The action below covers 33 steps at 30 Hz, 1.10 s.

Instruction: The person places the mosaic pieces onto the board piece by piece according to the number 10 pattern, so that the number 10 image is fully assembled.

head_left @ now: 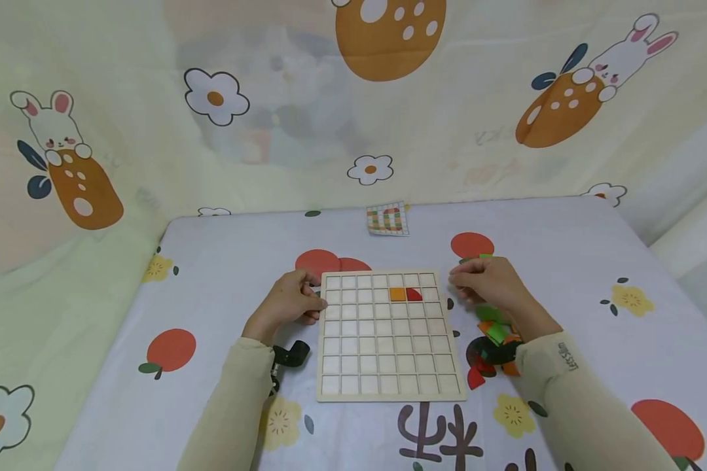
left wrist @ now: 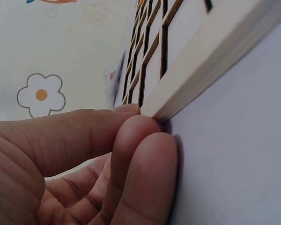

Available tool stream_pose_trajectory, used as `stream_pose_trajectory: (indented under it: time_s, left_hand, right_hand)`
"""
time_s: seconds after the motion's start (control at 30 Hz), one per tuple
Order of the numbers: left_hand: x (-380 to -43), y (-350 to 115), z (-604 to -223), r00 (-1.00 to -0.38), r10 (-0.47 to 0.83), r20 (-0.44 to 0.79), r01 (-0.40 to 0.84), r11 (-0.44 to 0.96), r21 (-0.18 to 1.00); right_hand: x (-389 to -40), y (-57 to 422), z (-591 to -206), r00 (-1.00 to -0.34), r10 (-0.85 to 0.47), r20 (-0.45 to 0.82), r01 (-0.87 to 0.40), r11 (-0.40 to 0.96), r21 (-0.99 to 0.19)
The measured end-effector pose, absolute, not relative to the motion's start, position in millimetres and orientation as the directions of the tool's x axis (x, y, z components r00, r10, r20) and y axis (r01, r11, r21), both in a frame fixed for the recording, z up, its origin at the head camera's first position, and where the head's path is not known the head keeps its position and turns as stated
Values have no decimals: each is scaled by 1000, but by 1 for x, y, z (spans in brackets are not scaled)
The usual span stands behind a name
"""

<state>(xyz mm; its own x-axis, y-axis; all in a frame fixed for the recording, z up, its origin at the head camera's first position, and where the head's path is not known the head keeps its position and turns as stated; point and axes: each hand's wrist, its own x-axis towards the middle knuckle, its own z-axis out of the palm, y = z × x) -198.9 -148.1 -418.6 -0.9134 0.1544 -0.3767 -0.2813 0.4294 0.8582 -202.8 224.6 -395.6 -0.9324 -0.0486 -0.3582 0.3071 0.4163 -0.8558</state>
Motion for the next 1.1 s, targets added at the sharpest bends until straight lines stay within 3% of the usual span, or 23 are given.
stream_pose_trajectory:
  time_s: [0.4,1.1]
  left_hand:
    - [-200,-149,-421,-913,149,-379,-282,442,852]
    - [-202,-149,-422,-913,151,-378,-276,454,847]
  right_hand:
    - [-199,255,-400,-941,59,-332,287,659,-695]
    - [-211,246,-396,-922,-1,-388,240,783,-573]
